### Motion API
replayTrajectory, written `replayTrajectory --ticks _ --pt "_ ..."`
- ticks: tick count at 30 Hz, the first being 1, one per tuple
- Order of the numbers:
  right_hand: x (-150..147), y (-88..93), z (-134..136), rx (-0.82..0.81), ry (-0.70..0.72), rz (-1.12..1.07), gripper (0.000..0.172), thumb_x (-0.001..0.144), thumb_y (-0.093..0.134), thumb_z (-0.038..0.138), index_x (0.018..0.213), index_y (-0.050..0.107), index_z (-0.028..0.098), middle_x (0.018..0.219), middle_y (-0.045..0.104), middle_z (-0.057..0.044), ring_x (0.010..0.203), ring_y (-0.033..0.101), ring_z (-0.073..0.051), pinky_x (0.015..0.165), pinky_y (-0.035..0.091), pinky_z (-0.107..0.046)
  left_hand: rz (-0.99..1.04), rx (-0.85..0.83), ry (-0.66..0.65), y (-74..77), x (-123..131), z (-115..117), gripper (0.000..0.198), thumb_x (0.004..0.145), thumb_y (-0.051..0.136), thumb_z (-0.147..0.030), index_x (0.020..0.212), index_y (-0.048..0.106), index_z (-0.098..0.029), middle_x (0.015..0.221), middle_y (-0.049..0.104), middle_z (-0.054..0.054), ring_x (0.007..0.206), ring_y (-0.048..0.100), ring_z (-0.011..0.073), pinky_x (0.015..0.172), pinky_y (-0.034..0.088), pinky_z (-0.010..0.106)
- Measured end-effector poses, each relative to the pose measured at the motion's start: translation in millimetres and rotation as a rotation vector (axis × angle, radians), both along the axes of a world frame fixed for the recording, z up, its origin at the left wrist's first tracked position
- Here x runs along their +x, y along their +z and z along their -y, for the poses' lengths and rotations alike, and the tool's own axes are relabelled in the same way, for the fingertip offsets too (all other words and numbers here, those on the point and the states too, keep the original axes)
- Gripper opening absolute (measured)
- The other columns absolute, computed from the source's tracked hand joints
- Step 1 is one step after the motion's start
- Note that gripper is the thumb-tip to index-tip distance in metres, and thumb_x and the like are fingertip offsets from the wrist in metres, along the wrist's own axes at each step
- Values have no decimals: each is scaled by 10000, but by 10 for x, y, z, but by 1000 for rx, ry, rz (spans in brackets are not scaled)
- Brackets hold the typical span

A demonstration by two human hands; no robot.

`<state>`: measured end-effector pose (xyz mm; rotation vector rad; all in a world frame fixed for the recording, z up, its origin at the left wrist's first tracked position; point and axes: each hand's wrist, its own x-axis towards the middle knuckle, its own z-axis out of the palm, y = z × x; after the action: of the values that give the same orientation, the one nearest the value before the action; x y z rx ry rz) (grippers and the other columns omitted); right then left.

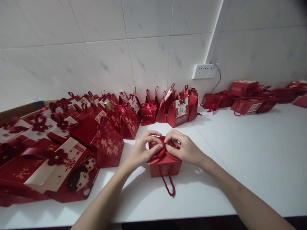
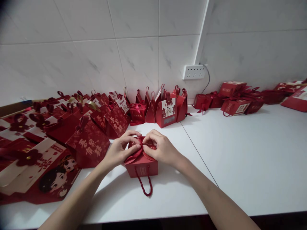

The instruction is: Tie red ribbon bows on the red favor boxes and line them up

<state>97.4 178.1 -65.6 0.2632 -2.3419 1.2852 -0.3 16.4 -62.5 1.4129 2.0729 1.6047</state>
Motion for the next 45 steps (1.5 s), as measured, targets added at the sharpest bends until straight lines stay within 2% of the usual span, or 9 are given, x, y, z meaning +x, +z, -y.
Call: replayTrajectory --ticks 8,12,15,21,28,35,40,42,45 --pt "-11 0 -12 -121 45 111 36 729 510 170 724 541 187 811 532 -6 687 483 -116 631 392 -255 -27 -54 -82 11 13 1 172 814 589 -315 720 600 -171 1065 564 78 1007 548 200 874 425 319" --pt "-6 25 -27 -121 69 153 39 688 488 153 705 493 187 769 492 12 612 416 -97 572 356 -239 35 -7 -124 -1 37 -3 209 874 492 -334 739 508 -175 1040 563 90 1016 539 200 929 396 343" --pt "10 47 -23 -85 66 135 56 689 486 142 717 503 187 767 499 10 595 407 -94 560 348 -237 42 -4 -116 -13 44 -9 214 888 469 -344 751 481 -181 1050 554 93 1027 526 199 938 389 342" --pt "21 50 7 -36 43 114 22 742 588 202 755 590 183 831 542 -13 671 486 -112 622 385 -257 20 -1 -121 -26 45 -9 195 889 471 -324 761 499 -179 1049 547 89 1035 521 198 937 386 332" --pt "16 60 -14 -98 85 161 109 805 539 262 745 568 175 802 519 -9 691 480 -120 641 384 -260 32 -28 -102 -35 38 -10 86 823 572 -260 793 576 -179 1136 518 84 1122 493 203 988 356 350" --pt "33 74 -81 -37 148 170 130 774 625 238 716 522 182 810 519 5 723 479 -120 651 370 -248 82 23 -17 -25 118 -27 112 816 539 -242 731 505 -178 1142 517 79 1119 490 199 971 362 336" --pt "48 108 -81 -8 150 173 140 770 600 219 703 482 185 795 490 9 694 451 -115 631 352 -249 260 121 70 -54 159 -85 104 766 530 -259 704 508 -179 1077 546 60 1023 520 182 900 403 290" --pt "58 125 -67 3 151 169 130 766 583 203 699 472 186 792 487 7 693 450 -117 636 354 -251 448 195 121 -55 153 -120 96 716 545 -260 688 533 -169 1032 579 55 945 546 175 833 431 267" --pt "72 141 -48 24 141 190 134 746 573 169 681 458 187 778 483 13 685 448 -116 636 353 -250 779 317 190 -26 126 -154 194 677 554 -302 799 594 -156 847 616 41 753 572 158 677 450 255"
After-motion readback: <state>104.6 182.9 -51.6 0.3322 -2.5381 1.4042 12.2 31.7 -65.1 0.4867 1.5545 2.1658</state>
